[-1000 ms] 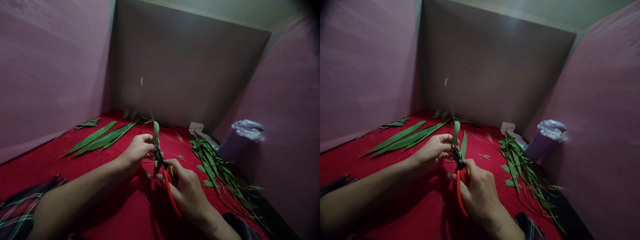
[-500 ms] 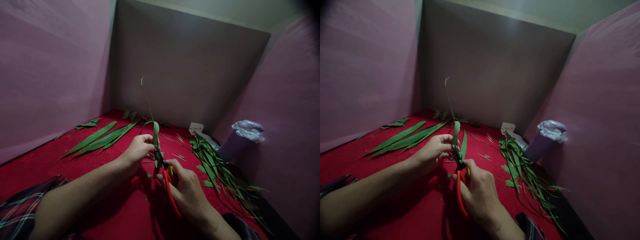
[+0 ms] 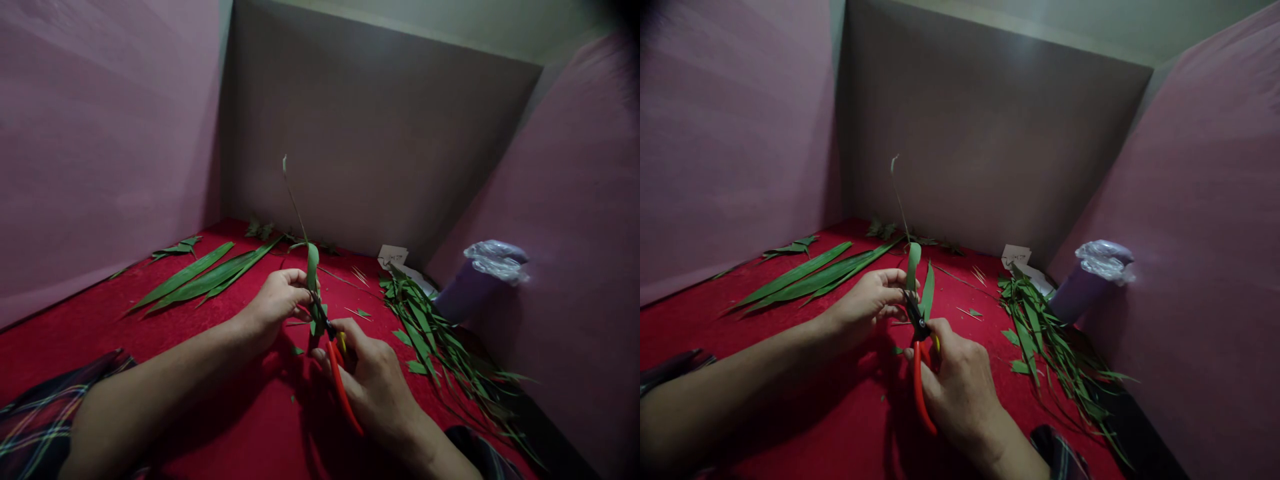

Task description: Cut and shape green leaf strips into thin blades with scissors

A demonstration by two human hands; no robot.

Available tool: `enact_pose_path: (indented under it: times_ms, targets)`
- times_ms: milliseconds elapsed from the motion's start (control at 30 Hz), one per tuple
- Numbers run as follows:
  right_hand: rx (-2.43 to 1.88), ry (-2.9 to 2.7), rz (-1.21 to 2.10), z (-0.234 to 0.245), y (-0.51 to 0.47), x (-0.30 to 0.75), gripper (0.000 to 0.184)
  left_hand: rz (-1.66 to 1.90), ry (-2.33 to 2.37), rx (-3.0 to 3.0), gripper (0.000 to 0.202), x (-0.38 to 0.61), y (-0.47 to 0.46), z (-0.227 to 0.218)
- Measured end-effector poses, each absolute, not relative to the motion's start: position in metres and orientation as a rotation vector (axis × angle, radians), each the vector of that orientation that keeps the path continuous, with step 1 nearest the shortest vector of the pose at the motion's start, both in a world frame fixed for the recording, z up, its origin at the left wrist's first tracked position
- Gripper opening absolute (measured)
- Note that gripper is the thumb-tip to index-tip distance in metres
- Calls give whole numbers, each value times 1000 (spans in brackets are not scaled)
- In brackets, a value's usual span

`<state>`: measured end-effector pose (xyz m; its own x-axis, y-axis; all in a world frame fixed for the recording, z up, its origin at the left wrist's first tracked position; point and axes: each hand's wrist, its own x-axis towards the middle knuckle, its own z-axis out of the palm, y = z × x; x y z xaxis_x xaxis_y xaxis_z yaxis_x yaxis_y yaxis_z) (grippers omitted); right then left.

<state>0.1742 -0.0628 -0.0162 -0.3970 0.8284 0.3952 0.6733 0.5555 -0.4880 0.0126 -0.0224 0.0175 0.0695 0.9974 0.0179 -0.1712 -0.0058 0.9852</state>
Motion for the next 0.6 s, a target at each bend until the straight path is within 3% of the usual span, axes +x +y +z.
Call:
enact_pose_path:
  times_ms: [600]
  targets:
    - [-1202, -2213, 349, -15, -62, 174, 21, 1239, 1031, 1120, 13, 13, -22, 17]
